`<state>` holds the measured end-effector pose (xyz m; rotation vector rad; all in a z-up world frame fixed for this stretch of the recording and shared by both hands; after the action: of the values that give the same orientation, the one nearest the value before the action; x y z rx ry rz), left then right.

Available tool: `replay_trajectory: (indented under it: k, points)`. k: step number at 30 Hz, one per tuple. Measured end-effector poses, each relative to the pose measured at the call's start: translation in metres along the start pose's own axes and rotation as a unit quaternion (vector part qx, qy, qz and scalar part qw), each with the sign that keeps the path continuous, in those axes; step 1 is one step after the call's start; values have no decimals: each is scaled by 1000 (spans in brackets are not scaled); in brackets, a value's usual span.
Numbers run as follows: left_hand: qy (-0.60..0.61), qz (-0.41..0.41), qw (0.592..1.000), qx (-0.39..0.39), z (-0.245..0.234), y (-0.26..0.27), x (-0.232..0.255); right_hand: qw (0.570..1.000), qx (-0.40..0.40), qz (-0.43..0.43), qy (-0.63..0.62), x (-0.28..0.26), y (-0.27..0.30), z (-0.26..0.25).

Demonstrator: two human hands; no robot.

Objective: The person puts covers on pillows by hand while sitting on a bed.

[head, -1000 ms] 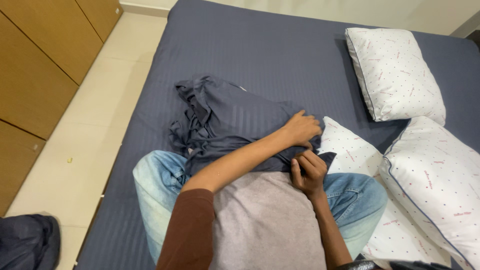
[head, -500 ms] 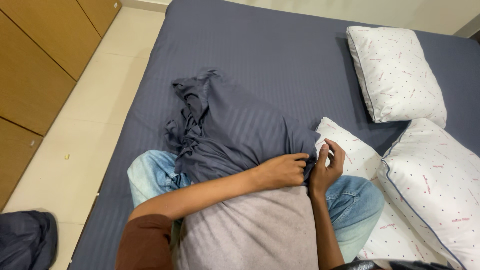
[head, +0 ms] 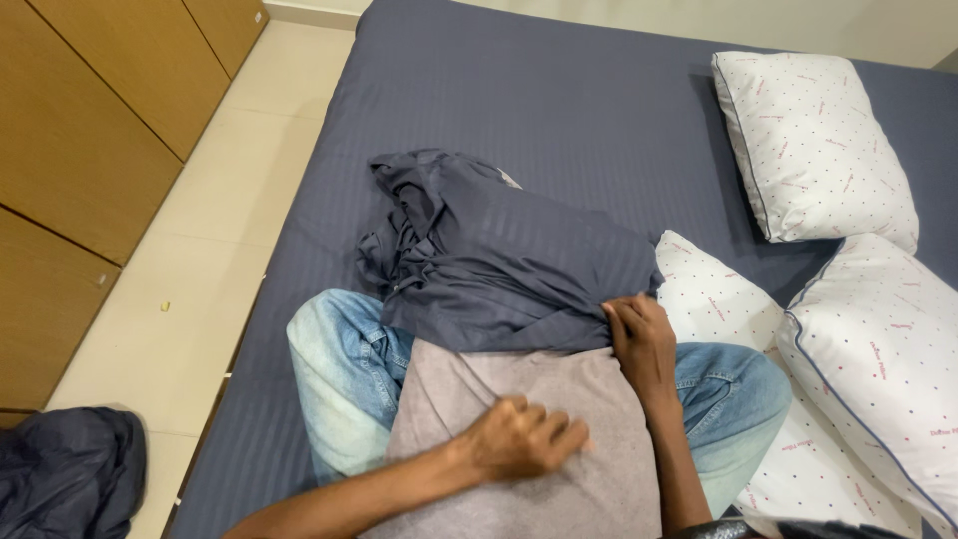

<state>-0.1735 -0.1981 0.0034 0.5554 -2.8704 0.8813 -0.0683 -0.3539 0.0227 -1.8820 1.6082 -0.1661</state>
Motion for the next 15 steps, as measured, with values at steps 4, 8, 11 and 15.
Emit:
replay_trajectory:
  k: [4, 8, 11, 15]
  points:
    - [-130, -40, 985, 106, -57, 2, -28, 998, -51, 39, -9, 16, 11, 19]
    - [-330, -133, 896, 266, -166, -1, -94, 991, -94, 40, -84, -7, 5, 3]
    - [-213, -264, 939, 62, -122, 13, -116, 996, -85, -40, -1, -44, 2, -25]
    - [-114, -216, 966, 80, -92, 53, -59, 986, 13, -157, 51, -93, 1, -54]
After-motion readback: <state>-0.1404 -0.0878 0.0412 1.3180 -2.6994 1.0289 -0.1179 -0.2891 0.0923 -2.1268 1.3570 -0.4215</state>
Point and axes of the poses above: each hand's wrist, its own y-axis away from the middle knuckle, its own z-axis out of the palm, x = y × z, the point moved 9 cm from there along -y, towards the middle knuckle, and after that the axes turned 7 degrees about y, right-handed, at the moved point
